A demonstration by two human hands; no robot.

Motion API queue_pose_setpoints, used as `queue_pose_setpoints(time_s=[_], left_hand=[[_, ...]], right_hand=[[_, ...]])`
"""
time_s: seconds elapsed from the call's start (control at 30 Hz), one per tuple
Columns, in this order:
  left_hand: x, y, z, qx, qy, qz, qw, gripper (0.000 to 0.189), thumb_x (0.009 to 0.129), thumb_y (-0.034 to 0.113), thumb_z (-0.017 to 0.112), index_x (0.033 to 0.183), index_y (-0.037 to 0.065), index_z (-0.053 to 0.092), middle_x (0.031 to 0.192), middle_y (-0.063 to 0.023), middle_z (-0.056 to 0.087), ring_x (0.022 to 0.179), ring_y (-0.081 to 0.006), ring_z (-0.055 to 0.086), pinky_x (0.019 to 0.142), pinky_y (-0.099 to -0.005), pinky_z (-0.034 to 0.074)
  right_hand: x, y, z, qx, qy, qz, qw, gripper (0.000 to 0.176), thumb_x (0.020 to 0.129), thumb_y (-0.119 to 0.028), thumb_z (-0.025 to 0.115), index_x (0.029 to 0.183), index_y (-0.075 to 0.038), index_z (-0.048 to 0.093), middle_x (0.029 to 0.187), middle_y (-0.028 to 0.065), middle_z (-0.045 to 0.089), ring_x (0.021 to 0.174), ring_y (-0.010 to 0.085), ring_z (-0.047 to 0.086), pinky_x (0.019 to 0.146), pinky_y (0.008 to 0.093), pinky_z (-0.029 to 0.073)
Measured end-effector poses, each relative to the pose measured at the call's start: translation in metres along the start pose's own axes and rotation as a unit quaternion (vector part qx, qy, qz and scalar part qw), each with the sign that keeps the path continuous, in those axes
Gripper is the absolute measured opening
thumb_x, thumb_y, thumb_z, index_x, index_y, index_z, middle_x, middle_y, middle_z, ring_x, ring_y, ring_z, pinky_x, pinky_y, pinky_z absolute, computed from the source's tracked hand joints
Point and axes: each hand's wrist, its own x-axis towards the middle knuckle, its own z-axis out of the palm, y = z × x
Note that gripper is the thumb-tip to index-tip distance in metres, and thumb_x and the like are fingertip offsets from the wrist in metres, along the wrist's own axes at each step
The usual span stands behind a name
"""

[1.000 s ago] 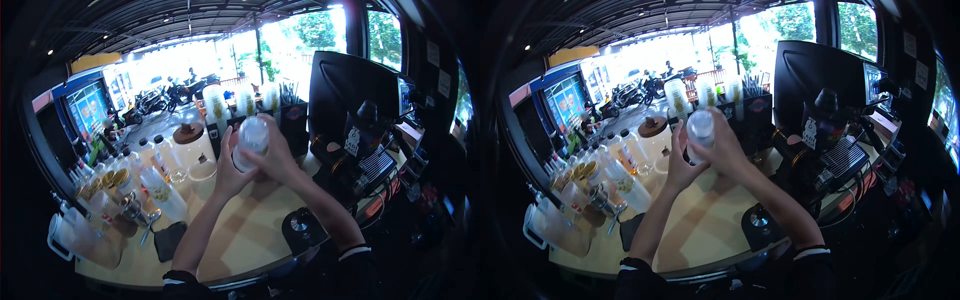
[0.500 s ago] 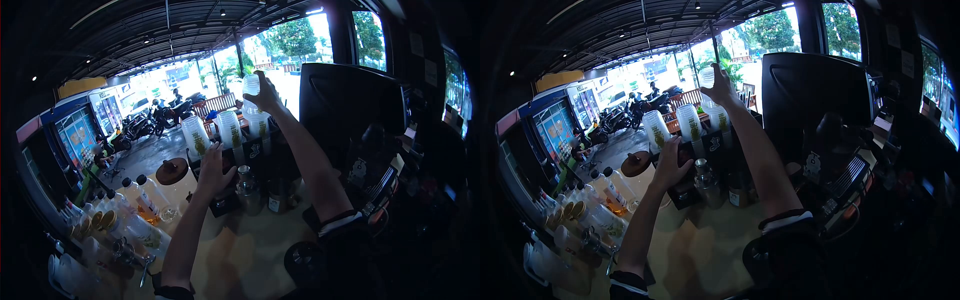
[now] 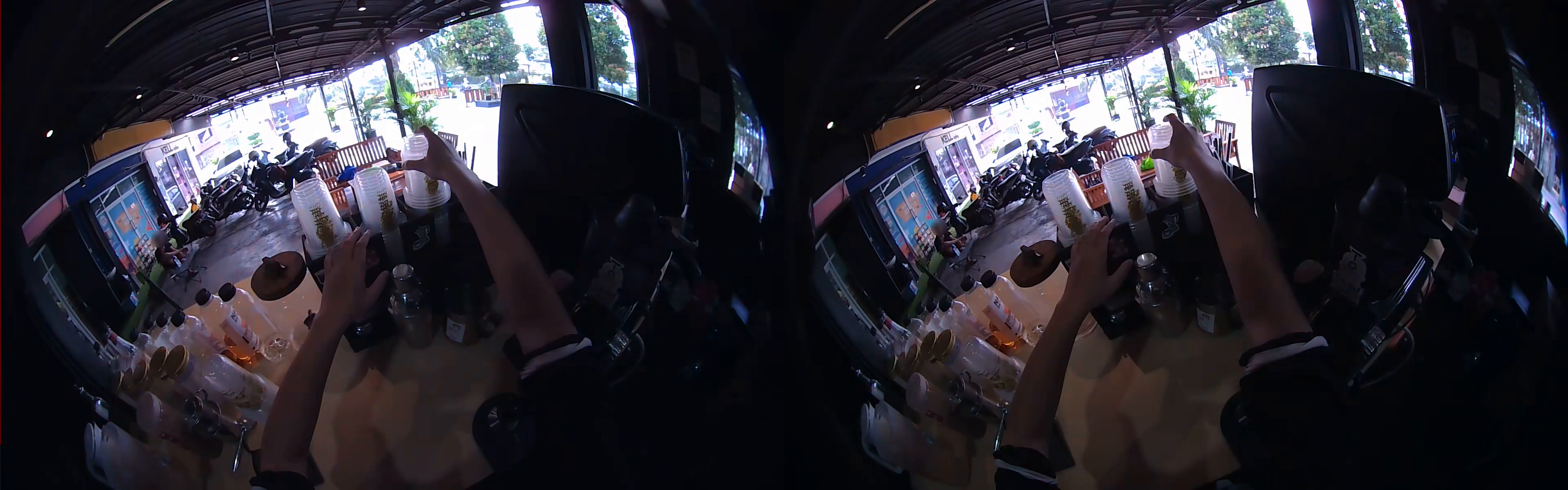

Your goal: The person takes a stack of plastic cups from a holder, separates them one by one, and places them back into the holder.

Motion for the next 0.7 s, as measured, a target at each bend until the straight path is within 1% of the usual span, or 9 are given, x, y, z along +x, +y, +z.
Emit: queue_pose_setpoints(time_s=[0.13, 0.2, 0.33, 0.4, 0.53, 0.6, 0.63, 0.67, 0.7], left_hand=[[0.000, 0.001, -0.001, -0.005, 0.005, -0.001, 1.000, 0.073, 0.076, 0.031, 0.068, 0.135, 0.003, 0.034, 0.138, -0.0188, 0.037, 0.128, -0.0350, 0.034, 0.106, -0.0475, 0.024], [0.000, 0.003, -0.002, -0.006, 0.008, -0.002, 1.000, 0.073, 0.076, 0.030, 0.069, 0.135, 0.004, 0.035, 0.137, -0.0188, 0.038, 0.127, -0.0356, 0.036, 0.106, -0.0473, 0.025], [0.002, 0.004, 0.000, -0.005, 0.018, -0.002, 1.000, 0.074, 0.075, 0.030, 0.069, 0.135, 0.004, 0.035, 0.136, -0.0188, 0.039, 0.125, -0.0363, 0.037, 0.105, -0.0475, 0.026], [0.001, 0.005, 0.000, -0.006, 0.019, -0.004, 1.000, 0.073, 0.075, 0.029, 0.069, 0.135, 0.004, 0.035, 0.135, -0.0185, 0.039, 0.124, -0.0367, 0.038, 0.105, -0.0479, 0.026], [-0.002, 0.008, -0.004, -0.012, 0.030, 0.002, 0.999, 0.073, 0.075, 0.029, 0.069, 0.135, 0.004, 0.036, 0.135, -0.0187, 0.039, 0.124, -0.0368, 0.038, 0.104, -0.0481, 0.027], [-0.007, 0.013, -0.007, -0.018, 0.024, -0.008, 1.000, 0.073, 0.075, 0.028, 0.069, 0.134, 0.004, 0.036, 0.135, -0.0191, 0.039, 0.125, -0.0369, 0.038, 0.104, -0.0482, 0.027], [-0.010, 0.014, -0.012, -0.026, 0.023, -0.007, 0.999, 0.073, 0.074, 0.028, 0.069, 0.134, 0.004, 0.036, 0.136, -0.0191, 0.038, 0.125, -0.0363, 0.038, 0.104, -0.0482, 0.027], [-0.012, 0.016, -0.017, -0.019, 0.026, -0.016, 0.999, 0.073, 0.074, 0.028, 0.069, 0.134, 0.004, 0.036, 0.136, -0.0191, 0.038, 0.125, -0.0363, 0.038, 0.104, -0.0482, 0.027], [-0.015, 0.017, -0.023, -0.027, 0.022, -0.005, 0.999, 0.073, 0.073, 0.027, 0.069, 0.134, 0.004, 0.036, 0.136, -0.0189, 0.039, 0.125, -0.0362, 0.038, 0.104, -0.0484, 0.028]], right_hand=[[-0.011, 0.011, -0.003, 0.049, 0.023, -0.051, 0.997, 0.074, 0.061, -0.034, 0.083, 0.121, -0.009, 0.048, 0.110, 0.0189, 0.061, 0.104, 0.0327, 0.059, 0.088, 0.0417, 0.047], [-0.015, 0.016, -0.001, 0.057, 0.005, -0.042, 0.997, 0.073, 0.061, -0.034, 0.082, 0.121, -0.009, 0.049, 0.110, 0.0188, 0.061, 0.104, 0.0333, 0.059, 0.088, 0.0417, 0.047], [-0.020, 0.022, 0.012, 0.010, 0.018, -0.046, 0.999, 0.075, 0.062, -0.036, 0.082, 0.123, -0.010, 0.047, 0.110, 0.0195, 0.061, 0.104, 0.0352, 0.058, 0.088, 0.0426, 0.047], [-0.022, 0.019, 0.015, -0.025, 0.023, -0.020, 0.999, 0.079, 0.061, -0.037, 0.083, 0.124, -0.009, 0.044, 0.112, 0.0202, 0.059, 0.106, 0.0361, 0.057, 0.089, 0.0431, 0.047], [-0.026, 0.011, 0.011, -0.022, 0.000, -0.001, 1.000, 0.081, 0.062, -0.039, 0.082, 0.126, -0.009, 0.043, 0.115, 0.0204, 0.058, 0.109, 0.0365, 0.055, 0.091, 0.0437, 0.046], [-0.032, 0.004, 0.006, -0.061, 0.005, 0.021, 0.998, 0.083, 0.063, -0.043, 0.081, 0.128, -0.009, 0.042, 0.118, 0.0196, 0.056, 0.112, 0.0356, 0.054, 0.092, 0.0439, 0.045], [-0.035, 0.000, 0.005, -0.073, 0.025, -0.009, 0.997, 0.088, 0.063, -0.047, 0.079, 0.132, -0.010, 0.039, 0.119, 0.0212, 0.056, 0.112, 0.0368, 0.053, 0.093, 0.0447, 0.044], [-0.034, -0.004, 0.000, -0.111, -0.012, 0.019, 0.994, 0.093, 0.063, -0.049, 0.078, 0.135, -0.009, 0.035, 0.128, 0.0244, 0.048, 0.118, 0.0395, 0.048, 0.094, 0.0466, 0.044], [-0.036, -0.008, 0.002, -0.165, 0.014, 0.021, 0.986, 0.093, 0.064, -0.048, 0.078, 0.136, -0.008, 0.033, 0.130, 0.0251, 0.044, 0.117, 0.0400, 0.048, 0.093, 0.0468, 0.044]])
